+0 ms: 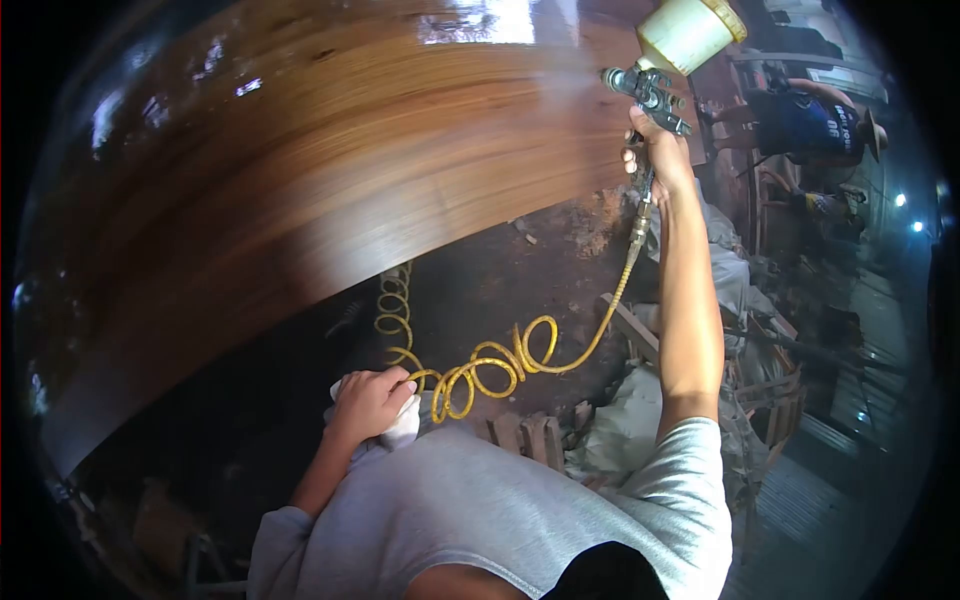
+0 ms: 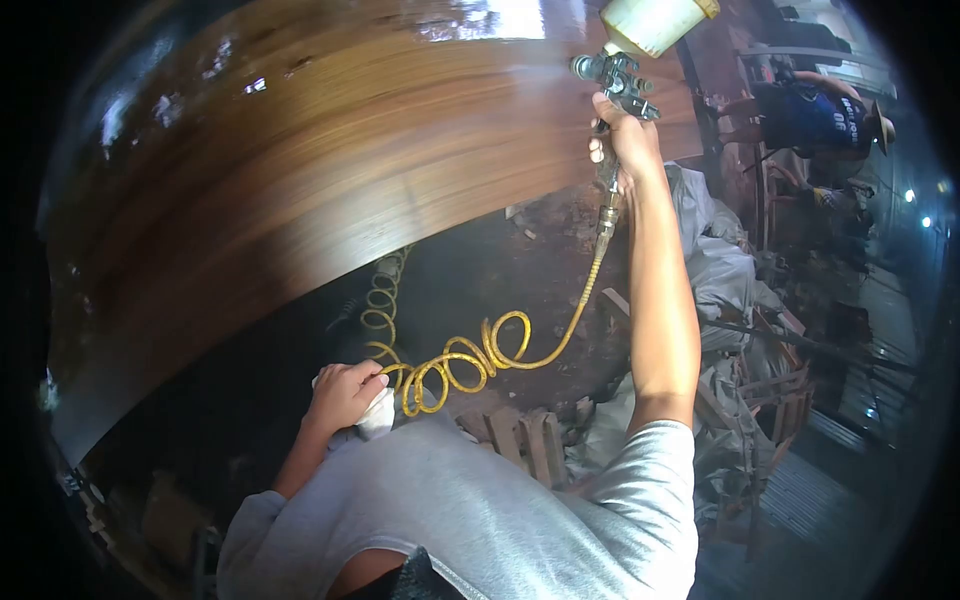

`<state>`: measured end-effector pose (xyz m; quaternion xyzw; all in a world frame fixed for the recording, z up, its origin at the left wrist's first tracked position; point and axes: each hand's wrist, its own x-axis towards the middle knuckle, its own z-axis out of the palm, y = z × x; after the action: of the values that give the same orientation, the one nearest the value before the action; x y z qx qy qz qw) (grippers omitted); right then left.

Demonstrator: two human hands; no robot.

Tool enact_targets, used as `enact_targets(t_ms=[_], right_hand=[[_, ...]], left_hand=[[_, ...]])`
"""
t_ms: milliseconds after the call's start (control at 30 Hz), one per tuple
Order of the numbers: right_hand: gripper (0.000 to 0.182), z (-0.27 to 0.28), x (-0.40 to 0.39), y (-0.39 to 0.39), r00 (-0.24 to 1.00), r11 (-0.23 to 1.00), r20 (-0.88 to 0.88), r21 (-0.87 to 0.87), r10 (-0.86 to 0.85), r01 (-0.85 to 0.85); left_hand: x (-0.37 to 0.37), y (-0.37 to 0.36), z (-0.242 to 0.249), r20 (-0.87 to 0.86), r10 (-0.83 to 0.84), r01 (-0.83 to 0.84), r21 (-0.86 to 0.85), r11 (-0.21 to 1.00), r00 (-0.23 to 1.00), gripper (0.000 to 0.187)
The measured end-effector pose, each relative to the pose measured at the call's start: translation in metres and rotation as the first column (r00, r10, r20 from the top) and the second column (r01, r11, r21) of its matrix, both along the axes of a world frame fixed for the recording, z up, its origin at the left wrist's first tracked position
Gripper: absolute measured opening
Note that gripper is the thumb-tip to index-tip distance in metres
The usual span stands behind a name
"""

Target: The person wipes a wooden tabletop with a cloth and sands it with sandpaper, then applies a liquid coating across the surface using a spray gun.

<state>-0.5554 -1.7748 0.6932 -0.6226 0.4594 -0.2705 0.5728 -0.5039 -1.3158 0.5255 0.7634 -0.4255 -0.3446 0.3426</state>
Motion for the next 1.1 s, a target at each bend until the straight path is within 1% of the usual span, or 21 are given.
enact_targets(t_ms=[100, 133, 200, 267, 333, 367, 433, 533, 567, 600, 700, 767, 800, 833, 900, 1033, 1100], right_hand=[[0.017, 0.01, -0.028, -0.013, 1.0, 0.999, -0.001, -0.044, -0.014, 0.013], [0.017, 0.028, -0.035, -0.048, 1.0, 0.999, 0.016, -0.054, -0.003, 0.004], [0.017, 0.03, -0.048, -0.065, 1.0, 0.999, 0.006, -0.044, -0.008, 0.009], [0.017, 0.035, -0.062, -0.081, 1.0, 0.999, 0.013, -0.042, -0.01, 0.011], [0.017, 0.045, -0.086, -0.098, 0.999, 0.998, 0.01, -0.055, -0.043, 0.044], [0.017, 0.068, -0.099, -0.111, 0.999, 0.997, 0.013, -0.058, -0.043, 0.044], [0.016, 0.076, -0.12, -0.123, 0.998, 0.997, 0.048, -0.073, -0.035, 0.039], [0.015, 0.08, -0.147, -0.147, 0.997, 0.996, 0.053, -0.065, -0.054, 0.058], [0.016, 0.081, -0.155, -0.156, 0.996, 0.995, 0.054, -0.064, -0.07, 0.073], [0.016, 0.081, -0.144, -0.173, 0.996, 0.995, 0.051, -0.061, -0.074, 0.077], [0.017, 0.074, -0.165, -0.197, 0.995, 0.996, 0.081, -0.071, -0.055, 0.061], [0.017, 0.07, -0.176, -0.216, 0.992, 0.993, 0.092, -0.061, -0.092, 0.098], [0.016, 0.07, -0.182, -0.225, 0.993, 0.995, 0.09, -0.061, -0.072, 0.078], [0.016, 0.07, -0.17, -0.242, 0.994, 0.996, 0.088, -0.058, -0.066, 0.072], [0.018, 0.067, -0.178, -0.263, 0.991, 0.99, 0.036, -0.052, -0.127, 0.129], [0.02, 0.054, -0.211, -0.318, 0.995, 0.995, 0.061, -0.048, -0.08, 0.083], [0.02, 0.06, -0.214, -0.348, 0.996, 0.993, -0.006, -0.075, -0.089, 0.089]], left_hand=[[-0.017, -0.018, 0.009, 0.001, -0.026, 0.026, 0.017, 1.0, 1.0, 0.023], [-0.021, -0.053, 0.026, 0.001, -0.036, 0.036, 0.019, 0.999, 0.999, 0.023], [-0.026, -0.07, 0.028, 0.008, -0.051, 0.05, 0.03, 0.998, 0.999, 0.023], [-0.032, -0.085, 0.036, 0.031, -0.063, 0.061, 0.034, 0.998, 0.998, 0.024], [-0.046, -0.1, 0.052, 0.011, -0.049, 0.048, 0.068, 0.997, 0.999, 0.025], [-0.057, -0.113, 0.074, 0.015, -0.049, 0.048, 0.065, 0.997, 0.999, 0.025], [-0.071, -0.125, 0.083, 0.003, -0.065, 0.065, 0.066, 0.996, 0.998, 0.026], [-0.089, -0.139, 0.093, 0.014, -0.059, 0.058, 0.086, 0.995, 0.998, 0.026], [-0.094, -0.143, 0.095, 0.02, -0.06, 0.058, 0.087, 0.995, 0.998, 0.026], [-0.079, -0.155, 0.096, 0.014, -0.062, 0.061, 0.096, 0.994, 0.998, 0.026], [-0.093, -0.166, 0.094, 0.032, -0.054, 0.051, 0.102, 0.993, 0.998, 0.026], [-0.103, -0.18, 0.092, 0.045, -0.041, 0.037, 0.091, 0.995, 0.998, 0.026], [-0.108, -0.187, 0.092, 0.043, -0.025, 0.021, 0.093, 0.995, 0.999, 0.026], [-0.098, -0.202, 0.093, 0.043, -0.007, 0.003, 0.098, 0.995, 0.999, 0.025], [-0.112, -0.217, 0.087, 0.032, 0.014, -0.017, 0.105, 0.994, 0.999, 0.025], [-0.149, -0.258, 0.08, 0.019, 0.064, -0.066, 0.105, 0.992, 0.998, 0.025], [-0.16, -0.286, 0.083, 0.011, 0.079, -0.08, 0.111, 0.991, 0.997, 0.024]])
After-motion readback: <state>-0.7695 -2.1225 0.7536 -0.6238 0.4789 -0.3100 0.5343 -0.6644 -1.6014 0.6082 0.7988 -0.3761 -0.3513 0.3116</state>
